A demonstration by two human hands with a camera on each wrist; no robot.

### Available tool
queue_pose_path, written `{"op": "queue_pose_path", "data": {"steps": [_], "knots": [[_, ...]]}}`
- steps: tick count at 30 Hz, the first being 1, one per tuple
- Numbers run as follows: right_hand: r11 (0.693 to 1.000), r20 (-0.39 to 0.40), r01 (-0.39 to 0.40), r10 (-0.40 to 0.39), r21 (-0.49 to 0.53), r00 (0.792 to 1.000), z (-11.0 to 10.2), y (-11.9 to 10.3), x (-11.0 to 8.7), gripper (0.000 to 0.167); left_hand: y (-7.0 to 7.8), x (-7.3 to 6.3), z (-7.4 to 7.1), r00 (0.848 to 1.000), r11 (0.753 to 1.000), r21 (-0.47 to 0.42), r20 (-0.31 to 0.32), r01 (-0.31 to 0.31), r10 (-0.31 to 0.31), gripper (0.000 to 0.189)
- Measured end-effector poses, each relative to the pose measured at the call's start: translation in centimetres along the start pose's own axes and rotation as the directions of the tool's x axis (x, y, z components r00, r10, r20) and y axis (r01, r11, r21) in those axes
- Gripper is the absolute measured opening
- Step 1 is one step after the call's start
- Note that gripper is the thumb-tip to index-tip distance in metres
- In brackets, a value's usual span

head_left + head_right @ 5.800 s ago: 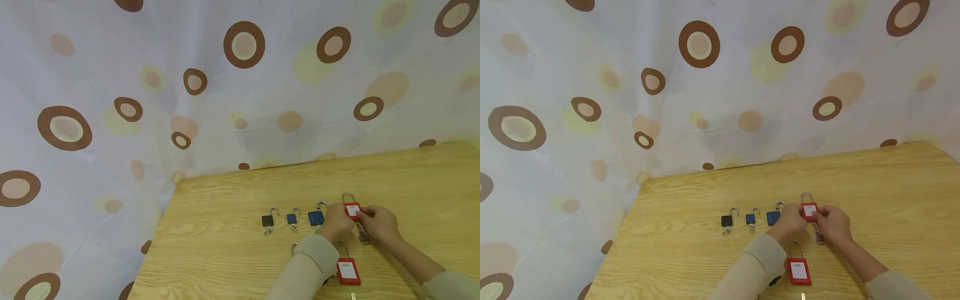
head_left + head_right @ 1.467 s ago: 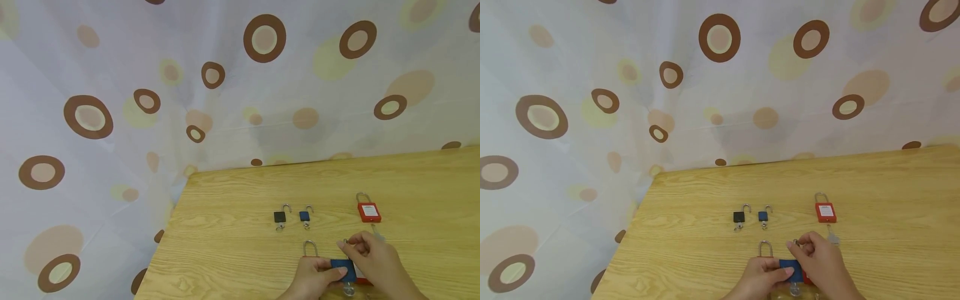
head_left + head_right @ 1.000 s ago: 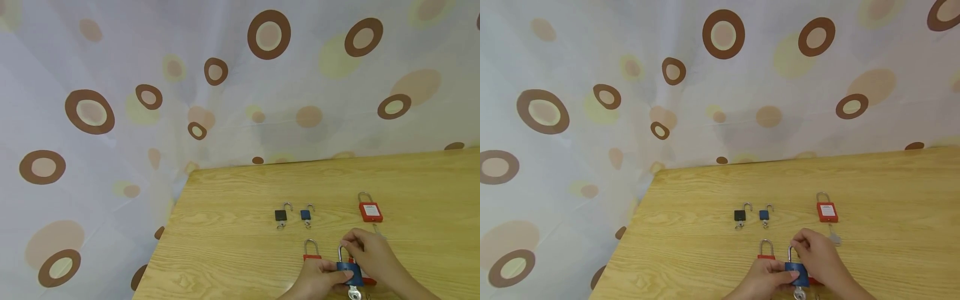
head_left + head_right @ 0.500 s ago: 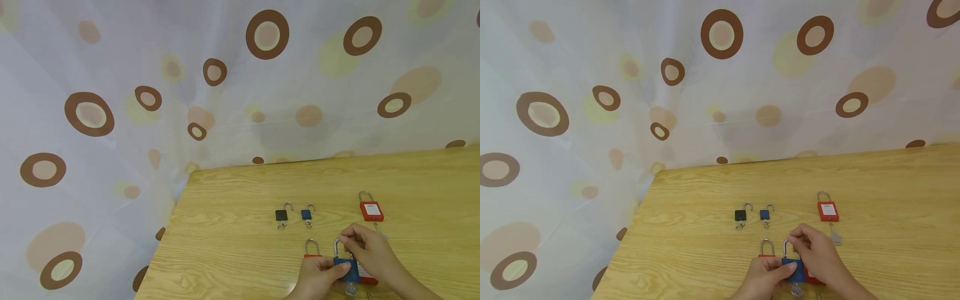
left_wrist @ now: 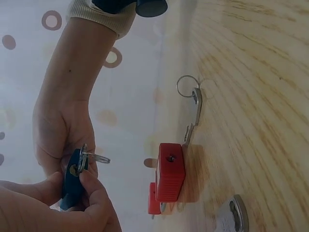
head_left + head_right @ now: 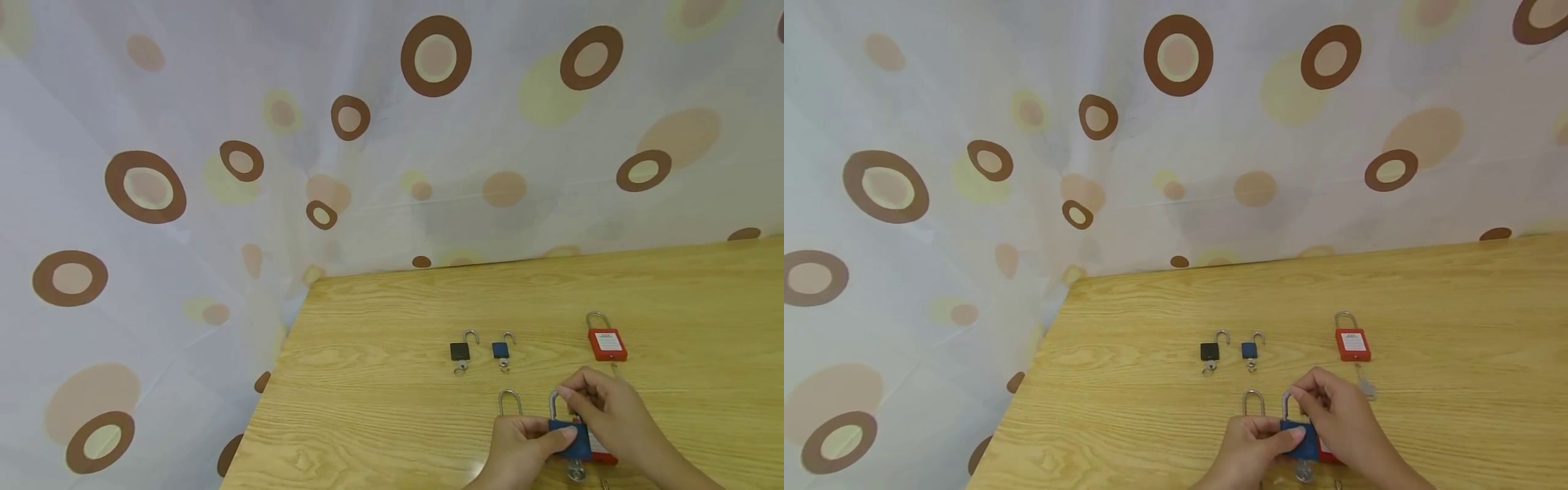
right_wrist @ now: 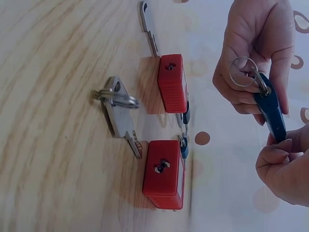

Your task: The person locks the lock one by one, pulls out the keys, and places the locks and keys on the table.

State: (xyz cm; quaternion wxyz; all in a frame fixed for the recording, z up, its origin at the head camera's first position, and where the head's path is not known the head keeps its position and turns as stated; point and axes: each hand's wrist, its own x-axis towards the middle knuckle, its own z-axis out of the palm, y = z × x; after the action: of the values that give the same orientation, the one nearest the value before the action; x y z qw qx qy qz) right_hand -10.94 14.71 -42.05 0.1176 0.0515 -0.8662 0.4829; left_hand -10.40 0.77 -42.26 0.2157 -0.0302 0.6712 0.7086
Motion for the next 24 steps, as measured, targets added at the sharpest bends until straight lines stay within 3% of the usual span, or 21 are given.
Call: {"op": "queue_pose_path", "data": {"steps": [9,16,24], "knots": [[0.993,-0.024,0.094,-0.093,0.072,0.995,0.30,0.36,-0.21,0.012,0.26,-0.10,-0.06,1.000,0.999,0.027,-0.019,0.016,-0.015,0.011],[0.995,-0.015,0.080,-0.079,0.062,0.997,0.31,0.29,-0.32,0.011,0.46,-0.08,-0.03,0.999,1.000,0.012,-0.040,0.020,-0.020,0.009],[0.999,0.033,0.046,-0.046,0.009,0.998,0.33,-0.02,-0.57,0.011,0.63,-0.09,-0.17,0.998,0.997,0.062,-0.063,0.035,-0.032,0.009]]}}
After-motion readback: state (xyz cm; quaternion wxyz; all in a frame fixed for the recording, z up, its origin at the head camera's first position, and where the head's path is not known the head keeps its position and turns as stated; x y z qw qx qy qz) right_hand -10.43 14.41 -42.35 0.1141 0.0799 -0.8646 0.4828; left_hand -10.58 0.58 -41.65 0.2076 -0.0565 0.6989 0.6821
